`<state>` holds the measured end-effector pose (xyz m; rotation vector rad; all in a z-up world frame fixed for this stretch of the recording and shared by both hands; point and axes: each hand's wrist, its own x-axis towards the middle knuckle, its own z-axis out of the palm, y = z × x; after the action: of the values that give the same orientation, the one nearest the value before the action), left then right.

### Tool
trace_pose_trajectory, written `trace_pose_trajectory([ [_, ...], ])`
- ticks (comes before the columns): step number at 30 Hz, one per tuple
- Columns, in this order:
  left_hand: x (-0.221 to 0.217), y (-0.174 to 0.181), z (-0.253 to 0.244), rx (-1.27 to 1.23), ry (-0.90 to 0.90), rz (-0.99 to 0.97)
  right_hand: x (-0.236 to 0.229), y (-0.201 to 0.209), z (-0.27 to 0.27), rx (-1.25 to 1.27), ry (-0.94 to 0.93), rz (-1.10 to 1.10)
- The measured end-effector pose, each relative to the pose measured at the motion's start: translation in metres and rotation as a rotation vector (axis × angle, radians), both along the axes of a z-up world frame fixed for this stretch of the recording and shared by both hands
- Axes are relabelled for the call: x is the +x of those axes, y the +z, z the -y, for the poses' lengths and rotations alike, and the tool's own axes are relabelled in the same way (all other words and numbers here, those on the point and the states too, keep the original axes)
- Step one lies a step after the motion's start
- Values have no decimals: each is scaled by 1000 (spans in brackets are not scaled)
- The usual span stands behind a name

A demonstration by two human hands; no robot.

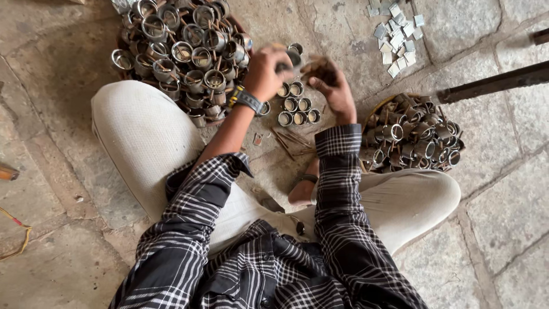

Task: The person sits on the floor and repeatedly picks up small metal rings and wooden sticks from a basket. They insert the sticks into the rings and place the assembled units into a pile on the floor. The process is repetitive and involves handling multiple small components.

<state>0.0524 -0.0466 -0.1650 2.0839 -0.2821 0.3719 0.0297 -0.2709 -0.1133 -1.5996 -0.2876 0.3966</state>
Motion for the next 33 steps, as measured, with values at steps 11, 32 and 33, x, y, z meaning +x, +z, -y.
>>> trace_pose_trajectory([
  [11, -2, 31, -32, -757, -153, -167, -78, -204, 19, -1172, -263, -5],
  [32, -3, 38, -31, -1010, -50, -400, 11, -110, 3, -1035, 654, -338],
  [33, -2, 36, -30, -880, -30, -354, 13, -76, 2, -1040, 618, -232],
])
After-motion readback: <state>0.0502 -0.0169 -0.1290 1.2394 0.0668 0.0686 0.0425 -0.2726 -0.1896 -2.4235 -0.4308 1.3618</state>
